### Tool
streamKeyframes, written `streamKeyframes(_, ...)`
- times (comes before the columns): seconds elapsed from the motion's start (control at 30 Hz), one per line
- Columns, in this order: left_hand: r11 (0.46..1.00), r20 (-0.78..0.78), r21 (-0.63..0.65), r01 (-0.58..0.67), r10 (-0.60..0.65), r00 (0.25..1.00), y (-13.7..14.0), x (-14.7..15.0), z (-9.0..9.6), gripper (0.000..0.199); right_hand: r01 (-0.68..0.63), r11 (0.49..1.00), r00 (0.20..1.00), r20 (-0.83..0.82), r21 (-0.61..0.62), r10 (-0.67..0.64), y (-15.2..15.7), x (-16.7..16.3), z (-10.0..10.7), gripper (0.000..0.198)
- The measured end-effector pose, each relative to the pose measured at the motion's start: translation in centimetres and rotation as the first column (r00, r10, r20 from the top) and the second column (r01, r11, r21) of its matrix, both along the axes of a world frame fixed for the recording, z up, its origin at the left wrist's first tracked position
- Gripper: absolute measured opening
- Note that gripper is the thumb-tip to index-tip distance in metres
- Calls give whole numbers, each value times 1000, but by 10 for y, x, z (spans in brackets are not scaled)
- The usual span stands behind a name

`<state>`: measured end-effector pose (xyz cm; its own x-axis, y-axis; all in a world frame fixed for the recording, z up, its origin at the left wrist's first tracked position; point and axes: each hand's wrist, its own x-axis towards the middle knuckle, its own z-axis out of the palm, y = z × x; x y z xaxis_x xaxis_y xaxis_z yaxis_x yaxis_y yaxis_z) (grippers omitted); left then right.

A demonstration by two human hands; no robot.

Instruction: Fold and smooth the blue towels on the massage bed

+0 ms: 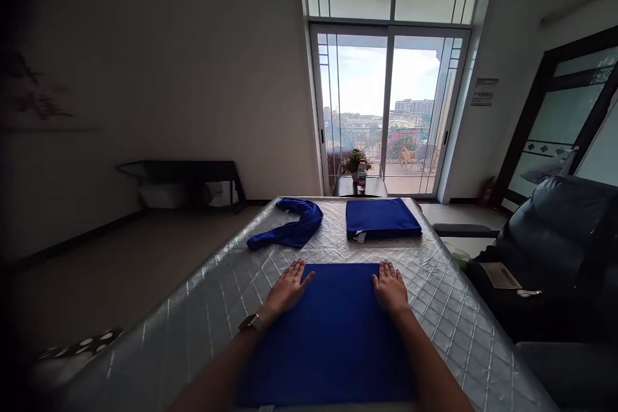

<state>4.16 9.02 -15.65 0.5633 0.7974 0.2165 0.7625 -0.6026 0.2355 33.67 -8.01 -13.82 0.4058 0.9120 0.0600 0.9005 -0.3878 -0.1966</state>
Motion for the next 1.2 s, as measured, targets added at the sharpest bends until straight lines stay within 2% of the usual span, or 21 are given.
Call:
streamKeyframes(0.4,999,-29,37,0,1,1000,2,3,-6,84,11,1000,1000,0,-15,-11,-4,-2,2,68)
streamKeyframes(0.63,996,-43,85,17,-13,999,1,4,-6,76,4,1000,1000,1,-5,-4,-4,0,1,69)
streamKeyframes(0.87,997,-49,80,-4,8,999,-2,4,-2,81,-38,999,997,61,10,37,-6,-3,5,67)
streamKeyframes(1.1,997,-96,78,-3,10,995,-2,3,-3,83,-43,999,999,-15,-5,43,-6,-2,5,68)
streamKeyframes(1.2,991,-82,132,19,-8,997,1,2,-8,79,-37,999,999,-34,-2,37,-7,-3,7,69)
